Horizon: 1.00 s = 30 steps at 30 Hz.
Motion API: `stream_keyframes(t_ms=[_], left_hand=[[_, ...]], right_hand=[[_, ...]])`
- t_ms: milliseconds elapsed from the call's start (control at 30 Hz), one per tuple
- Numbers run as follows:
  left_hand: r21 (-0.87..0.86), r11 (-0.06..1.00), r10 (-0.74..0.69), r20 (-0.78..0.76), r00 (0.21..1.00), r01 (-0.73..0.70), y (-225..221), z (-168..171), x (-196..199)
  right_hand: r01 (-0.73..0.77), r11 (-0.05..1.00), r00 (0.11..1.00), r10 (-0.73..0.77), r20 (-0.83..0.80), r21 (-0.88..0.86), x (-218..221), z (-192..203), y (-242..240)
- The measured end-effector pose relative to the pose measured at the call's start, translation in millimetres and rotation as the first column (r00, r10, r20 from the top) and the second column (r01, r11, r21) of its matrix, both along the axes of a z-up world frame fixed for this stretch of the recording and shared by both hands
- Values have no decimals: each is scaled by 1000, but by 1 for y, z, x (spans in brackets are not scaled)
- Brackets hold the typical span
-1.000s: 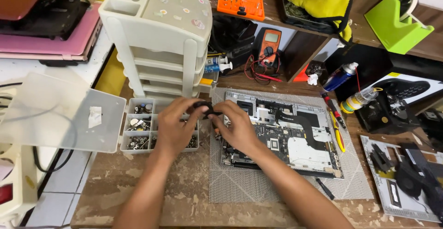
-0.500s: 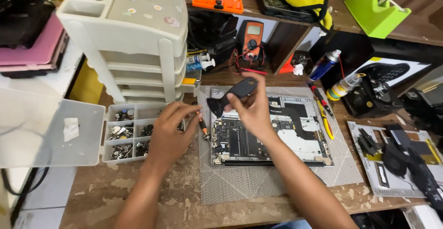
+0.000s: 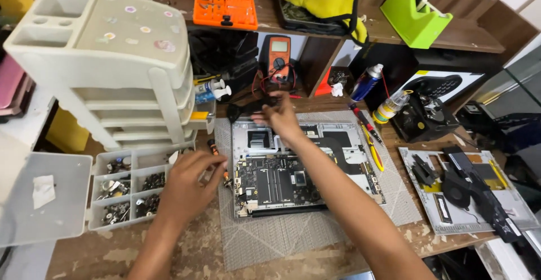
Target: Cleaning a laptop motherboard with a cloth and installing it back into the laptop chassis.
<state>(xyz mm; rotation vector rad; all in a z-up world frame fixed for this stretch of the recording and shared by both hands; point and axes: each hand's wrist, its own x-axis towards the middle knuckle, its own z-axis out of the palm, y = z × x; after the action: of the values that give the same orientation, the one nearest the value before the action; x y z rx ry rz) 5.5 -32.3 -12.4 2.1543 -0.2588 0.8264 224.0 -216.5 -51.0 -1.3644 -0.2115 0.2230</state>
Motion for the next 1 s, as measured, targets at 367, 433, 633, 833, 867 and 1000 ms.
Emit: stream_keyframes(t_ms=[367,433,633,833,867,1000], left_hand=[[314,948,32,-243,969,48,-14,-8,0],[377,926,73,-249,966,27,-23,-20,2],[507,862,220,-342,914,-19,-37,-9,2],[493,870,258,-441,860,-8,-45,14,3],[426,905,250,-556,793,13,-48,27,3],[462,886,357,-737,575,43,-45,31,5]], right_hand=[[-138,614,939,331,95,-777,-11,71,-65],[-121,525,923,371,98,-842,-6,67,-96],[152,297,808,512,292,-943,8,38,-180],[236,494,663,548,511,-837,-3,12,-193],[212,511,685,530,499,-833,-5,8,-192],[199,551,705,494,508,-811,-7,7,-193]])
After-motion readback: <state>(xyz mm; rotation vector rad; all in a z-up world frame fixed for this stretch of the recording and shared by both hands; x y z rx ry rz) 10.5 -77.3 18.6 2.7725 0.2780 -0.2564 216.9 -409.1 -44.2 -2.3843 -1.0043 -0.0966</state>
